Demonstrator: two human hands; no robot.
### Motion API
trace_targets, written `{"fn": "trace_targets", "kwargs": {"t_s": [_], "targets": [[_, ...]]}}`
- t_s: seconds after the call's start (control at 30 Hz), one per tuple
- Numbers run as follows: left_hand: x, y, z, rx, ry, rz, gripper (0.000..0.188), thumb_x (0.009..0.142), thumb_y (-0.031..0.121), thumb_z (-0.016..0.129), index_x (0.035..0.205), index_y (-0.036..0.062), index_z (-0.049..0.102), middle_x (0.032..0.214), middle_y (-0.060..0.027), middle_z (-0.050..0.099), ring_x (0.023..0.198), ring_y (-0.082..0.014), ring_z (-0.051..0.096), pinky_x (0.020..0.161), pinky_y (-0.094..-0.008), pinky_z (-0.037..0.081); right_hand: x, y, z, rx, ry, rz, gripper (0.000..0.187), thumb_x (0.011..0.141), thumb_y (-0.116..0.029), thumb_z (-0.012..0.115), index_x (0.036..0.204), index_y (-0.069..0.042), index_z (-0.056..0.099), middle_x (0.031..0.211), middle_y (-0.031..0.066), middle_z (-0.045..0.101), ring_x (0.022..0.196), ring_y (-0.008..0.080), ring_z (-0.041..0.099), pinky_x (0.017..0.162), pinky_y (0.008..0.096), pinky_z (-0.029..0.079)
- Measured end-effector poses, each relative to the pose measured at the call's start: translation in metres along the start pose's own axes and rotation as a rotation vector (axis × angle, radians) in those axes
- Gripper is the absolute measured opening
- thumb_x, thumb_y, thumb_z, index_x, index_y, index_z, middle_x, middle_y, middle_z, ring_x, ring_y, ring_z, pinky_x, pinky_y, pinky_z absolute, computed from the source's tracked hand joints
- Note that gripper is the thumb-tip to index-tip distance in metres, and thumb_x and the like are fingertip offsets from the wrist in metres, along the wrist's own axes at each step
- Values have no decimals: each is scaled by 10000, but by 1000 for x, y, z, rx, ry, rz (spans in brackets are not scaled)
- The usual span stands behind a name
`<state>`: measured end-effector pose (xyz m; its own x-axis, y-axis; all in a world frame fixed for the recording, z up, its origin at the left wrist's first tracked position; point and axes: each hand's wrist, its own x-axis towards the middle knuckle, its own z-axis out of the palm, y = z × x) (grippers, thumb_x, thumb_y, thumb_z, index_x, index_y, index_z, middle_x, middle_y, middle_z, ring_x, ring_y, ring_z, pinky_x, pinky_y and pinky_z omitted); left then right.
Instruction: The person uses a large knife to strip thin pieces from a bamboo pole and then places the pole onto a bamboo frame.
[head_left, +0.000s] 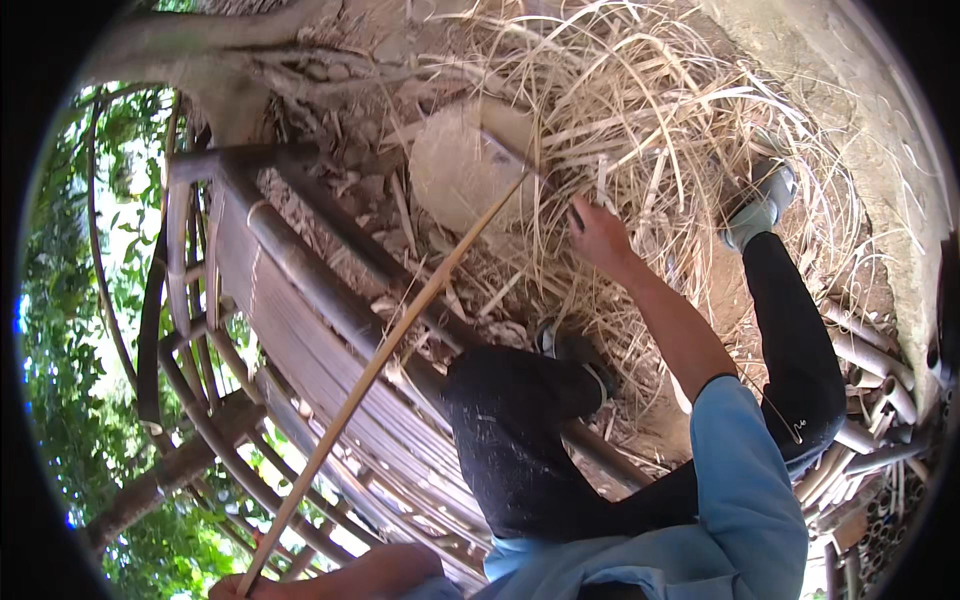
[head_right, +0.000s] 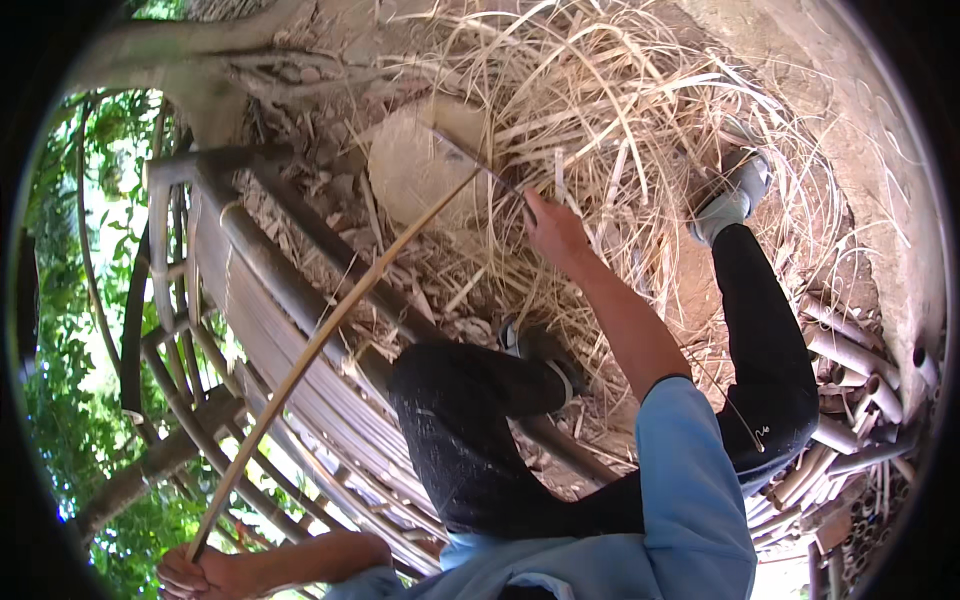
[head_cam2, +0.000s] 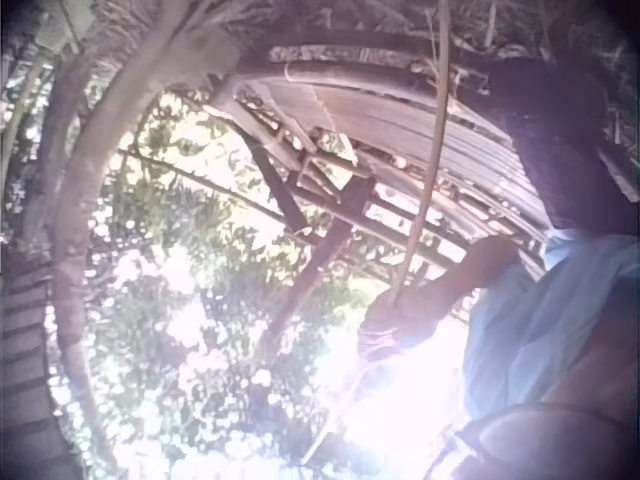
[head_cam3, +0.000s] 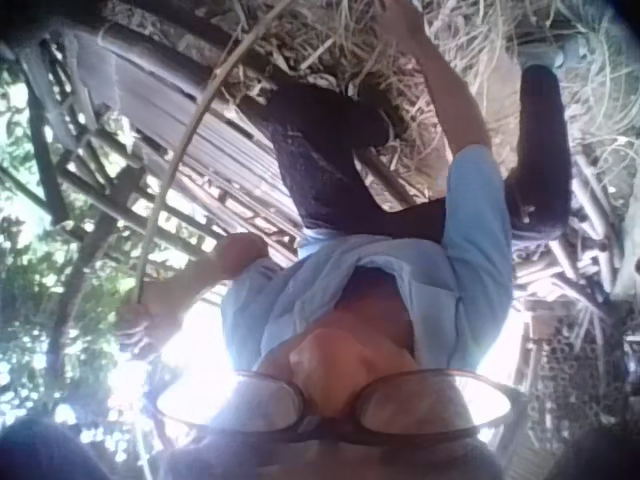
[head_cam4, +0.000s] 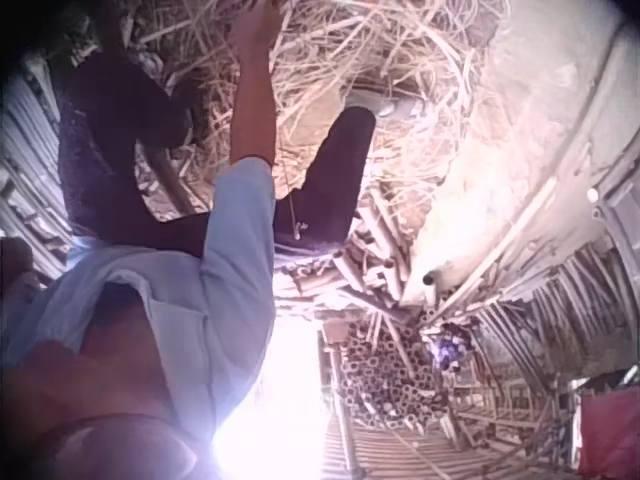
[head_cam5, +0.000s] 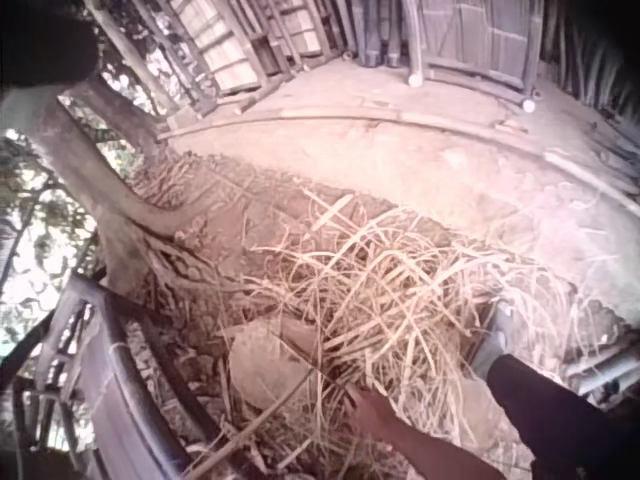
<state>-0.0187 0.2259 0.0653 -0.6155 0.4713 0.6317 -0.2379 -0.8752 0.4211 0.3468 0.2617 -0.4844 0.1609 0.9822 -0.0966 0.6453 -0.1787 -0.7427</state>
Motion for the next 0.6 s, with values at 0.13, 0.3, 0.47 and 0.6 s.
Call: {"fn": "trace_targets", "kwargs": {"t_s": [0.13, 0.3, 0.47, 0.6], "targets": [[16, 12, -2, 107, 195, 11, 286, 1054, 325, 444, 835, 142, 453, 659, 34, 334, 520, -115, 293, 504, -286, 298, -10, -33, -29, 30, -41, 86, 356, 997, -179, 601, 1319, -57, 512, 806, 235, 660, 672, 422, 644, 591, 494, 522], [-93, -41, 89, -297, -399, -372, 363, 1066, 340, 471, 786, 109, 480, 677, -7, 372, 562, -147, 336, 592, -307, 336, -52, -158, -111, 208, -200, 104, 209, 1002, -174, 623, 1086, -49, 479, 694, 186, 613, 531, 369, 604, 508, 450, 482], [-117, -28, 82, -64, -334, -102, 436, 1070, 477, 487, 881, 85, 514, 669, 13, 404, 492, -101, 319, 470, -265, 283, -111, -263, -191, 237, -60, -190, 217, 976, -184, 678, 1002, -45, 514, 717, 120, 601, 546, 252, 626, 461, 351, 526], [-131, -16, 79, -14, -292, -91, 430, 1058, 495, 496, 915, 90, 521, 673, 9, 404, 499, -106, 312, 483, -274, 266, -149, -319, -219, 277, 116, -395, 200, 952, -176, 701, 977, -50, 547, 717, 115, 578, 587, 305, 640, 485, 384, 543]]}}
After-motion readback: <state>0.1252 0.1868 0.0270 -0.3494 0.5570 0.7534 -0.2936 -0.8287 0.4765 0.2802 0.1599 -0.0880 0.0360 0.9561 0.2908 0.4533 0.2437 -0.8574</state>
